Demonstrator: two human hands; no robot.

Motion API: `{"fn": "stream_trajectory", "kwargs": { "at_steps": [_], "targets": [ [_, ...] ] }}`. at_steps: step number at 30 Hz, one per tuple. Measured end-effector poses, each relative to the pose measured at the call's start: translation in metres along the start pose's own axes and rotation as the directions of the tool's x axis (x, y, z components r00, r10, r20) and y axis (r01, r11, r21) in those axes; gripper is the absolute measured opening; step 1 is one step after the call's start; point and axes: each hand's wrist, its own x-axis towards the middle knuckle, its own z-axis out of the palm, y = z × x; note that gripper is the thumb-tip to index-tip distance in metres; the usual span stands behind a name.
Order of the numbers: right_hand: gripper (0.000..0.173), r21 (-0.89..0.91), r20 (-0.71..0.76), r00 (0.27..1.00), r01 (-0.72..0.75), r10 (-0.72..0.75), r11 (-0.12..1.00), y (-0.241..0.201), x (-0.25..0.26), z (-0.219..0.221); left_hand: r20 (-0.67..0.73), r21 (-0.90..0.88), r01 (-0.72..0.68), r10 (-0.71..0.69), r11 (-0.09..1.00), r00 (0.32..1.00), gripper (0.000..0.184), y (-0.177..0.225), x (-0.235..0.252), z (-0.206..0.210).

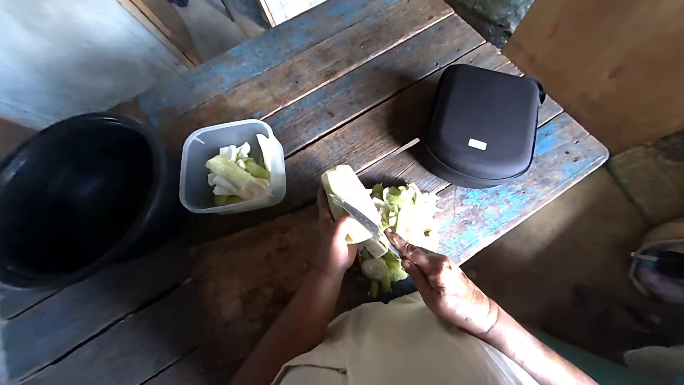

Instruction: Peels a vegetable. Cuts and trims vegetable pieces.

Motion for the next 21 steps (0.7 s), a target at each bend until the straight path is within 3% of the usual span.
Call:
{"fn": "stream_trajectory", "kwargs": {
  "at_steps": [7, 12, 14, 16, 18, 21],
  "targets": [
    [0.043, -0.041, -0.049, 0.998, -0.031, 0.029, 0.999, -0.004, 0.006, 0.005, 0.005, -0.021, 0.152, -0.152, 0.988, 0.988, 0.063, -0.001, -0.015, 0.007],
    [0.042, -0.032, -0.089, 0.992, -0.089, 0.086, 0.996, 0.001, 0.01, 0.006, 0.044, 0.028, 0.243, -0.244, 0.97, 0.969, 0.069, 0.001, -0.022, 0.011],
    [0.042, 0.065, -0.131, 0.971, -0.191, 0.198, 0.979, 0.01, 0.015, 0.0, 0.105, 0.071, 0.288, -0.294, 0.955, 0.95, 0.074, 0.004, -0.033, 0.015],
    [0.045, 0.25, -0.07, 0.953, -0.271, 0.296, 0.93, 0.023, 0.018, -0.009, 0.121, 0.001, 0.335, -0.332, 0.942, 0.935, 0.074, 0.002, -0.037, 0.017],
    [0.046, 0.348, -0.023, 0.956, -0.268, 0.294, 0.899, 0.023, 0.014, -0.012, 0.066, -0.063, 0.341, -0.337, 0.938, 0.939, 0.063, 0.001, -0.029, 0.012],
    [0.044, 0.334, -0.001, 0.986, -0.156, 0.166, 0.93, 0.012, 0.005, -0.007, 0.026, -0.056, 0.296, -0.295, 0.954, 0.955, 0.057, 0.005, -0.017, 0.006]
  ]
}}
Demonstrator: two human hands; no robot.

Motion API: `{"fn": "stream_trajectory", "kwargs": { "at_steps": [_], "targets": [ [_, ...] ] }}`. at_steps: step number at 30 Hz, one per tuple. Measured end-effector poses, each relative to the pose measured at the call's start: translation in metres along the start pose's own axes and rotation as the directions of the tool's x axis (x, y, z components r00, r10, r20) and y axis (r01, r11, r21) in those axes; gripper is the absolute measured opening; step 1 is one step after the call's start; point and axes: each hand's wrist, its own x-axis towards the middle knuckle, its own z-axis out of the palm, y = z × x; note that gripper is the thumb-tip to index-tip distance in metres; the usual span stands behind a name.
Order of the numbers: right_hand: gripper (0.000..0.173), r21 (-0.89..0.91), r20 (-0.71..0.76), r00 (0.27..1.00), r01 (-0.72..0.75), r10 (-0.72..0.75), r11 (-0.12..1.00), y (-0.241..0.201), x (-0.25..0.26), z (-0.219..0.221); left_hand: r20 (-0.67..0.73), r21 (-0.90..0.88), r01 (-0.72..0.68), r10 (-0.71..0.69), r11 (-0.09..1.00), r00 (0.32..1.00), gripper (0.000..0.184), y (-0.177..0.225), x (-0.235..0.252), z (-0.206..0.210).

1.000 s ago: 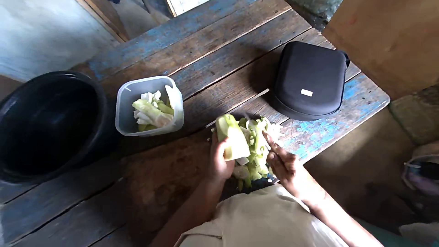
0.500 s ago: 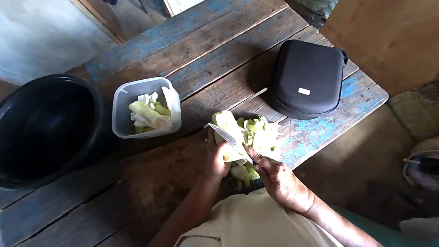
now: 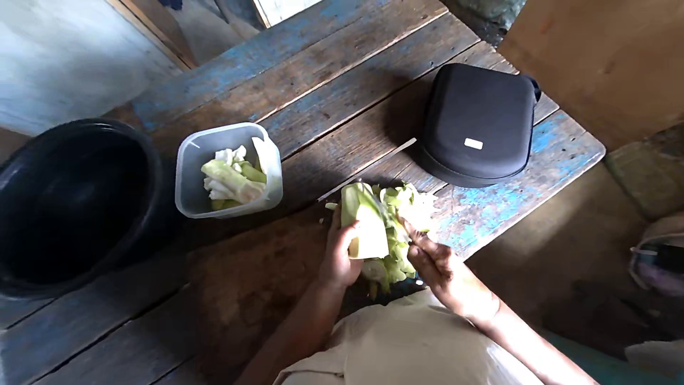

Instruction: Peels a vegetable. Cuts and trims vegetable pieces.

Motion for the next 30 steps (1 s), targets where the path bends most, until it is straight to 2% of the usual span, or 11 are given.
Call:
{"fn": "stream_trajectory", "kwargs": {
  "at_steps": [3, 5, 11, 20, 22, 24, 27, 28, 30],
  "targets": [
    [0.043, -0.196, 0.036, 0.993, 0.12, -0.115, 0.973, -0.004, -0.008, 0.007, -0.013, 0.057, -0.055, 0.055, 0.997, 0.998, 0.06, 0.002, 0.003, 0.0],
    [0.043, -0.298, 0.026, 0.99, 0.142, -0.14, 0.944, -0.003, -0.009, 0.01, -0.005, 0.093, -0.071, 0.072, 0.993, 0.997, 0.058, 0.004, 0.002, -0.001],
    [0.044, -0.377, -0.018, 0.989, 0.13, -0.147, 0.917, -0.005, -0.004, 0.014, 0.025, 0.115, 0.0, -0.002, 0.993, 1.0, 0.055, 0.005, -0.008, 0.006],
    [0.044, -0.346, -0.038, 0.994, 0.079, -0.098, 0.935, 0.0, 0.002, 0.019, -0.012, 0.13, 0.136, -0.136, 0.982, 0.991, 0.063, 0.005, -0.018, 0.008],
    [0.041, -0.33, -0.094, 0.994, 0.018, -0.051, 0.944, 0.0, 0.006, 0.018, 0.026, 0.208, 0.161, -0.17, 0.965, 0.985, 0.066, 0.005, -0.027, 0.01],
    [0.038, -0.264, -0.161, 0.984, -0.116, 0.074, 0.958, 0.007, 0.015, 0.006, 0.104, 0.297, 0.172, -0.21, 0.939, 0.972, 0.07, 0.008, -0.041, 0.014],
    [0.042, -0.034, -0.063, 0.971, -0.232, 0.229, 0.972, 0.016, 0.019, -0.01, 0.109, 0.278, 0.173, -0.21, 0.945, 0.972, 0.068, 0.01, -0.039, 0.014],
    [0.045, 0.033, -0.011, 0.972, -0.233, 0.234, 0.972, 0.014, 0.015, -0.01, 0.065, 0.26, 0.172, -0.195, 0.95, 0.979, 0.066, 0.01, -0.033, 0.01],
    [0.047, -0.011, 0.046, 0.986, -0.159, 0.159, 0.987, 0.007, 0.008, -0.005, -0.007, 0.252, 0.149, -0.152, 0.956, 0.988, 0.066, 0.012, -0.02, 0.002]
  ]
}}
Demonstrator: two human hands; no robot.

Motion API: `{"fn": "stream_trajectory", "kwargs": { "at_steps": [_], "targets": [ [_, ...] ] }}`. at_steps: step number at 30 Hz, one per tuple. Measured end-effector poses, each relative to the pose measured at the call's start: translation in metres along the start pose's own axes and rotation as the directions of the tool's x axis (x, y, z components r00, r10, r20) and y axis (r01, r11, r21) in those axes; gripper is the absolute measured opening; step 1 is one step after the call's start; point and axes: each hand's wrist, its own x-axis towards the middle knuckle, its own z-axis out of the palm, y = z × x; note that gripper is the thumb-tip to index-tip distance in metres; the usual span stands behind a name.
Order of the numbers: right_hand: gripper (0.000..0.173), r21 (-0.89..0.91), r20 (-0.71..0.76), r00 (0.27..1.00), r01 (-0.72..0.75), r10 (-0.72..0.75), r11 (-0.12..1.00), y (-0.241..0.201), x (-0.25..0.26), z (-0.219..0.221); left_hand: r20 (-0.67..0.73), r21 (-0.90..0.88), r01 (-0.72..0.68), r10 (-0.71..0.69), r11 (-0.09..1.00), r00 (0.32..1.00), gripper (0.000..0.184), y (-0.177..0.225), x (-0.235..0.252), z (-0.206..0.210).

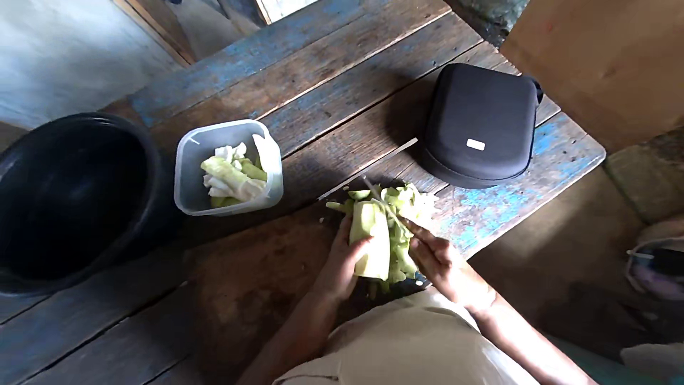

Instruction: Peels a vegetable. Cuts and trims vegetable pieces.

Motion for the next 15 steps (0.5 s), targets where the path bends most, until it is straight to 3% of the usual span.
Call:
{"fn": "stream_trajectory", "kwargs": {
  "at_steps": [5, 9, 15],
  "targets": [
    [0.045, -0.227, 0.047, 0.983, 0.184, -0.178, 0.956, -0.004, -0.015, 0.014, -0.041, 0.108, -0.047, 0.052, 0.993, 0.998, 0.069, 0.006, 0.008, -0.005],
    [0.043, -0.324, -0.011, 0.977, 0.196, -0.211, 0.926, -0.002, -0.013, 0.019, -0.028, 0.129, -0.047, 0.051, 0.991, 0.998, 0.07, 0.006, 0.006, -0.005],
    [0.043, -0.264, -0.043, 0.97, 0.22, -0.239, 0.939, -0.002, -0.008, 0.018, 0.014, 0.14, -0.006, 0.004, 0.99, 1.0, 0.075, 0.006, -0.001, 0.001]
  ]
}}
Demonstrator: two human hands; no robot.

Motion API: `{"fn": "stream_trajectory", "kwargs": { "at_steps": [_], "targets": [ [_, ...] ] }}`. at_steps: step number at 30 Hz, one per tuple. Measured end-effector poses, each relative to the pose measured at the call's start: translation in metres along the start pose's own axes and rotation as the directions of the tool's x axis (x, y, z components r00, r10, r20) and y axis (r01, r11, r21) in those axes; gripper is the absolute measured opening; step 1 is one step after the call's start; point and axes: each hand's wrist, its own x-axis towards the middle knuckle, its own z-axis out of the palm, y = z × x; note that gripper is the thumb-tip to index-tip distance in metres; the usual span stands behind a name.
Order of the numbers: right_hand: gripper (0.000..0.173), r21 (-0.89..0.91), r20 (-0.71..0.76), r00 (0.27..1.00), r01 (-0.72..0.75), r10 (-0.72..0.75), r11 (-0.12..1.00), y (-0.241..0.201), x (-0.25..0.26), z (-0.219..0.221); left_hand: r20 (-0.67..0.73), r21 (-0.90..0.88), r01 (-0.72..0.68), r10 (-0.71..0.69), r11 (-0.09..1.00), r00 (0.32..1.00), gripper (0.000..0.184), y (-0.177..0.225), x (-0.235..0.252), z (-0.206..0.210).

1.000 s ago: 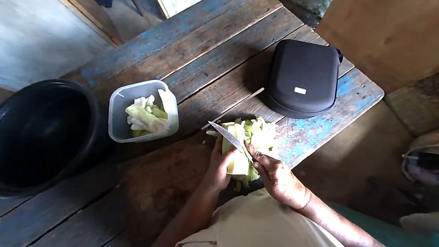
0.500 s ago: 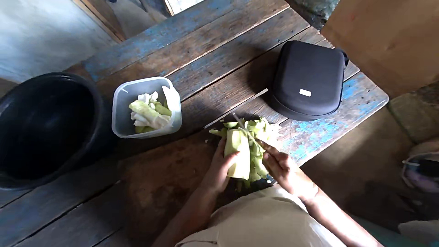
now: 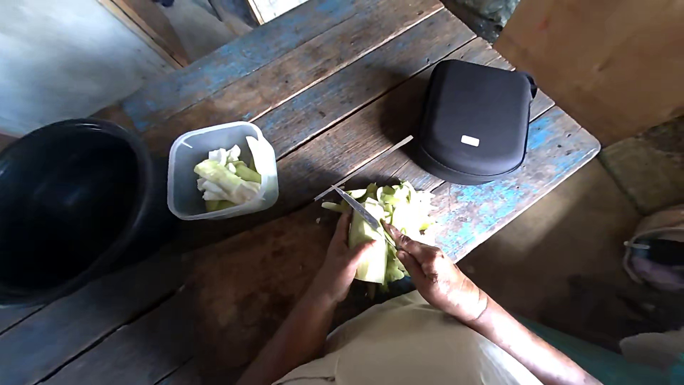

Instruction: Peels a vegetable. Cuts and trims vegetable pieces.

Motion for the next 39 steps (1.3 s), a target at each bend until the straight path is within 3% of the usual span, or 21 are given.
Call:
{"fn": "stream_trajectory", "kwargs": {
  "at_steps": [7, 10, 12, 15, 19, 28, 31, 34, 36, 39],
  "targets": [
    [0.043, -0.049, -0.077, 0.995, -0.07, 0.066, 0.996, 0.002, 0.004, 0.002, 0.08, 0.058, -0.017, 0.013, 0.998, 0.997, 0.081, -0.001, -0.005, 0.002],
    [0.042, 0.139, -0.062, 0.957, -0.272, 0.282, 0.952, 0.017, 0.014, -0.011, 0.206, 0.09, -0.053, 0.034, 0.995, 0.978, 0.078, 0.001, -0.017, 0.01],
    [0.042, 0.305, 0.033, 0.938, -0.339, 0.346, 0.89, 0.018, 0.013, -0.02, 0.158, -0.023, -0.014, 0.018, 1.0, 0.987, 0.072, -0.002, -0.014, 0.008],
    [0.045, 0.311, 0.082, 0.967, -0.255, 0.241, 0.916, 0.006, 0.002, -0.018, 0.048, -0.177, 0.018, -0.009, 0.984, 0.999, 0.067, -0.003, 0.0, -0.004],
    [0.043, 0.122, 0.052, 0.999, -0.023, 0.017, 0.992, -0.006, -0.009, -0.007, -0.033, -0.16, -0.014, 0.009, 0.987, 0.999, 0.063, 0.001, 0.004, -0.003],
    [0.044, -0.087, -0.04, 0.999, -0.035, 0.031, 0.996, -0.007, 0.0, 0.005, 0.01, -0.155, 0.008, -0.006, 0.988, 1.0, 0.068, 0.002, -0.005, 0.002],
    [0.044, -0.038, -0.062, 0.994, -0.088, 0.086, 0.995, -0.004, 0.006, 0.004, 0.061, -0.084, 0.031, -0.026, 0.996, 0.998, 0.074, 0.001, -0.01, 0.003],
    [0.044, 0.165, -0.044, 0.964, -0.251, 0.262, 0.954, 0.012, 0.016, -0.008, 0.184, -0.013, 0.033, -0.03, 0.999, 0.982, 0.073, 0.001, -0.021, 0.004],
    [0.044, 0.321, 0.031, 0.947, -0.313, 0.32, 0.894, 0.017, 0.015, -0.016, 0.151, -0.073, 0.059, -0.047, 0.996, 0.987, 0.07, -0.001, -0.018, 0.003],
    [0.041, 0.3, 0.073, 0.969, -0.245, 0.234, 0.922, 0.008, 0.007, -0.016, 0.057, -0.12, 0.068, -0.061, 0.99, 0.996, 0.065, -0.002, -0.006, -0.006]
  ]
}}
